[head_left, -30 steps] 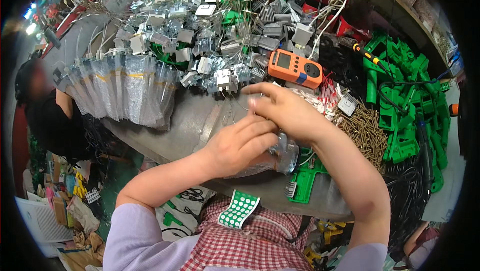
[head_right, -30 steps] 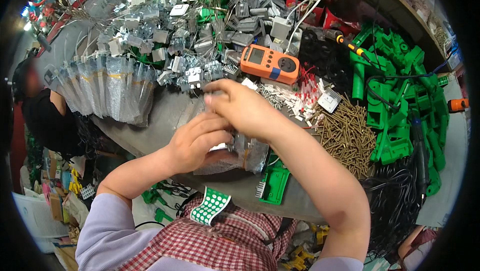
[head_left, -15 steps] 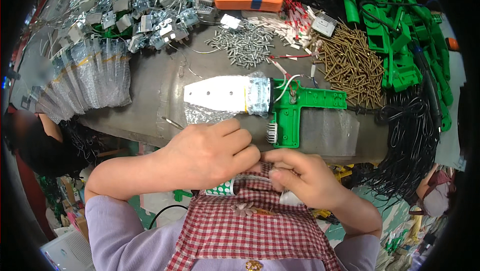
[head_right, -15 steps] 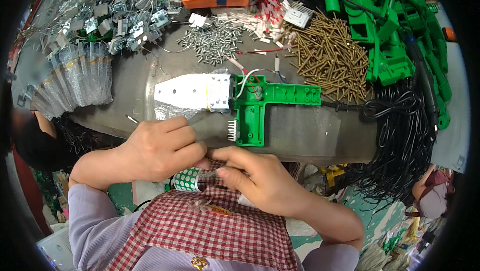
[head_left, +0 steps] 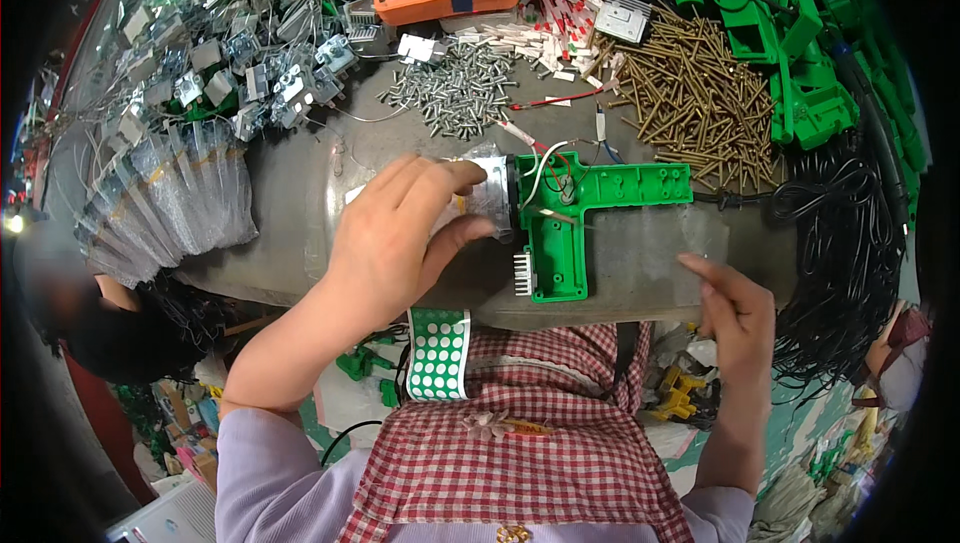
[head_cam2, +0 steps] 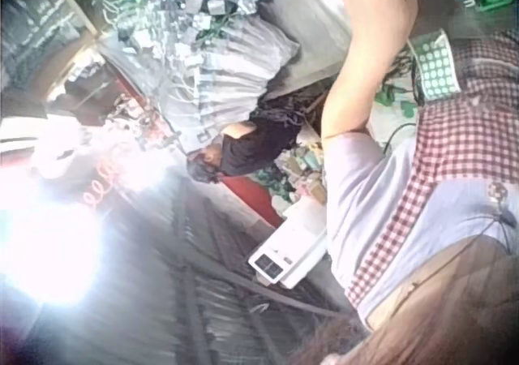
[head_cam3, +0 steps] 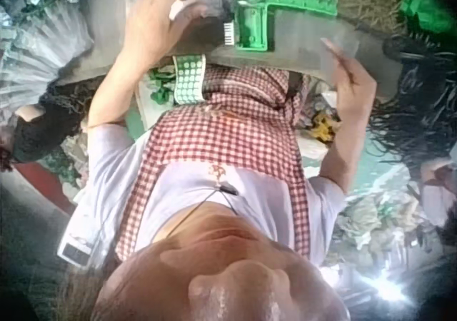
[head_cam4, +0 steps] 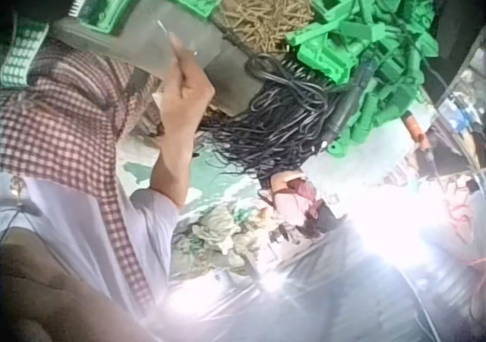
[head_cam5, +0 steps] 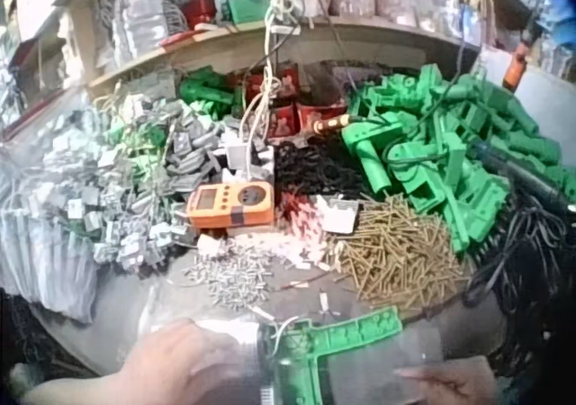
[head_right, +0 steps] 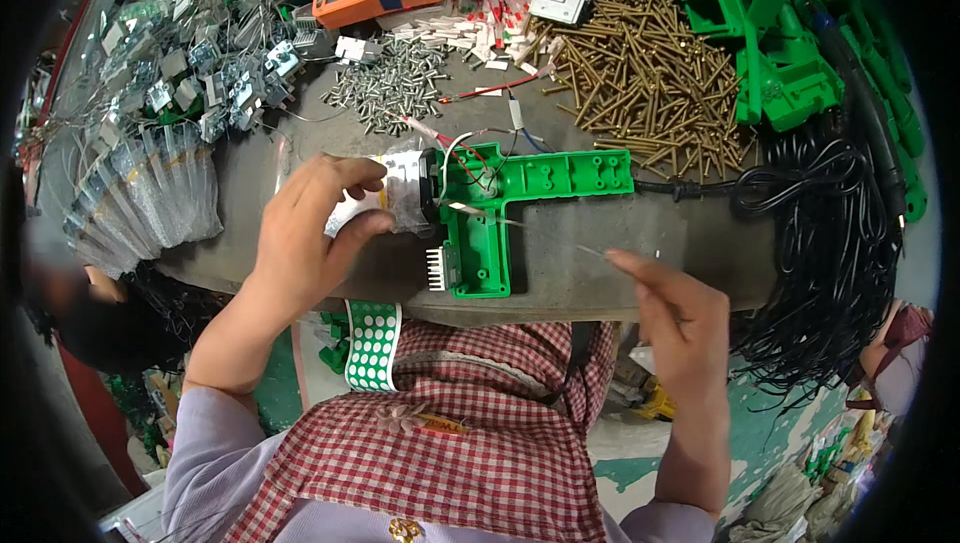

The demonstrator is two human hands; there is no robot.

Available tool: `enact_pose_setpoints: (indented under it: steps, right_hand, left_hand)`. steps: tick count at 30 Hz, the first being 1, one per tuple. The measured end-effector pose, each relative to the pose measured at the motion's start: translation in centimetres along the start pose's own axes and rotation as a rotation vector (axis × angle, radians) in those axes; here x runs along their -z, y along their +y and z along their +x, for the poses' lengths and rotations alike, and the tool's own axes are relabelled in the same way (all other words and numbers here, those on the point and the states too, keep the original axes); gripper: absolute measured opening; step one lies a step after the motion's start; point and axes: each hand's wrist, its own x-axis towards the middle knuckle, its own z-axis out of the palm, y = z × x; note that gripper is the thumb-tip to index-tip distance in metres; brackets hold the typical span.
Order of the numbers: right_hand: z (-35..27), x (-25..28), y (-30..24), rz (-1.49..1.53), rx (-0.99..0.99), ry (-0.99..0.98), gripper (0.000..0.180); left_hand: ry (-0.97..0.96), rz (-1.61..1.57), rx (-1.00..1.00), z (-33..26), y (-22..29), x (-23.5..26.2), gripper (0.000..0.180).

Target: Assembling the internal electronic components and plastic housing of a green toy chainsaw.

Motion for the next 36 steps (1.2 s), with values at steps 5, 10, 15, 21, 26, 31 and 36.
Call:
enact_pose_setpoints:
  steps: [5, 10, 15, 21, 26, 31, 36]
  right_hand:
    - [0.4, 0.5, 0.4, -0.041, -0.016, 0.030, 0.033]
    - [2.5, -0.3, -0.4, -0.212, 0.149, -0.013, 0.034]
    - [3.7, 0.4, -1.8, -0.205, 0.211, -0.038, 0.036]
    - [3.9, 0.5, -2.5, -0.246, 0.266, 0.005, 0.037]
    - [3.9, -0.3, -2.3, -0.233, 0.316, 0.015, 0.038]
    - [4.6, -0.7, -3.2, -0.403, 0.337, -0.104, 0.038]
    - [5.8, -1.6, -2.0, -0.298, 0.384, -0.101, 0.037]
  left_hand:
    - [0.025, -0.139, 0.192, 0.0, -0.1, -2.1, 0.049]
    - [0.028, -0.414, 0.439, -0.3, -0.6, -2.6, 0.045]
    - [0.163, -0.296, 0.231, -1.5, -1.3, -2.8, 0.046]
    - [0.103, -0.057, 0.074, -1.4, -1.8, -3.2, 0.048]
    - [0.103, -0.095, 0.115, -1.4, -1.7, -3.3, 0.052]
    - [0.086, -0.122, 0.101, -1.5, -2.0, -3.5, 0.054]
    - [0.062, -0.153, 0.135, -1.3, -1.7, -3.4, 0.055]
